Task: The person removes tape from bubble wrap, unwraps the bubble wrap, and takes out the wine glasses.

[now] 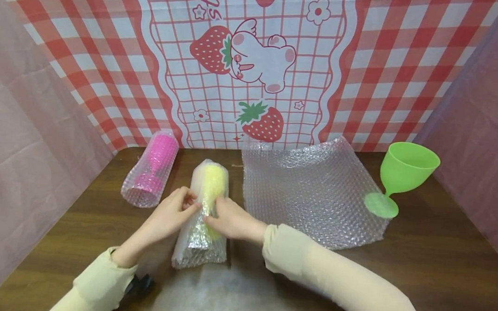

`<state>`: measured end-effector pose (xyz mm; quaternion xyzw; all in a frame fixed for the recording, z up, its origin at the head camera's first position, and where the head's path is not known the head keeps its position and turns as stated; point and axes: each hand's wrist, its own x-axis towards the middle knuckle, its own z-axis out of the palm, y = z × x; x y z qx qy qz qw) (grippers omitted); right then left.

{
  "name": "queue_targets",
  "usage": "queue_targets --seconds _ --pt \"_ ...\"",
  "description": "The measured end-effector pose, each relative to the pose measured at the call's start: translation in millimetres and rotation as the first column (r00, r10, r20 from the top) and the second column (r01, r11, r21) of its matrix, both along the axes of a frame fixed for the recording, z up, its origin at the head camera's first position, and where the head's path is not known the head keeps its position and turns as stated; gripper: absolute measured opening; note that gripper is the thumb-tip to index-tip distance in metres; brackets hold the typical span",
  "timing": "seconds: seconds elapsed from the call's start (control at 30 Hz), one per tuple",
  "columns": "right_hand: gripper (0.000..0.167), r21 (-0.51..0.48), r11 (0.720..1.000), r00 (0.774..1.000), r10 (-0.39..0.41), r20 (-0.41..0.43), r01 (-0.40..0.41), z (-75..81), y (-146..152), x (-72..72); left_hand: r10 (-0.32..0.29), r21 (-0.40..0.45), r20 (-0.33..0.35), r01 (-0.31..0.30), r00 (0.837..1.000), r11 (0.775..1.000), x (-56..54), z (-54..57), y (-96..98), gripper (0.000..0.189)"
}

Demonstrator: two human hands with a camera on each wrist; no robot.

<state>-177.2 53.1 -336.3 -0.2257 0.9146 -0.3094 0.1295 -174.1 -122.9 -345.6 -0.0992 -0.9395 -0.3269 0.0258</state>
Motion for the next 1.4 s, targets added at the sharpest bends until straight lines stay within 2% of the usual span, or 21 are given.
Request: queue_targets --seconds 0.27,0.47,0.6,0.8,1.07,1.27,1.4 --pt "0.069 -0.065 0.998 0.999 -0.012 0.039 0.014 -6.1 5 14.0 -0.023 -0.009 -0.006 0.023 1.000 1.000 8.3 1.4 2.1 0.029" --pt "0.068 -0.085 0.994 0.996 -0.060 0.072 0.066 -7.0 9 13.8 -0.067 -0.006 0.022 0.067 0.998 0.998 13.9 3.9 4.0 0.028" --pt "0.068 -0.106 0.991 0.996 -0.078 0.053 0.083 -5.1 9 8.0 -0.090 -0.014 0.036 0.091 0.995 0.996 16.2 5.0 5.2 0.027" --pt "0.067 -0.160 0.978 0.988 -0.121 0.100 0.136 -2.7 7 -5.1 -0.107 -0.016 0.043 0.107 0.993 0.994 18.8 5.0 7.4 0.024" --pt "0.075 -0.216 0.943 0.955 -0.207 0.212 0.253 -8.8 4 -19.9 -0.135 -0.022 0.016 0.135 0.991 0.991 22.4 2.5 11.7 0.020" --pt "0.071 -0.254 0.914 0.938 -0.263 0.225 0.317 -17.1 4 -26.5 -0.158 -0.026 0.029 0.159 0.987 0.987 21.8 3.4 10.4 0.020" --pt "0.074 -0.273 0.906 0.935 -0.261 0.240 0.323 -19.1 1 -30.1 -0.185 -0.057 0.042 0.187 0.982 0.981 21.7 7.3 6.1 0.019"
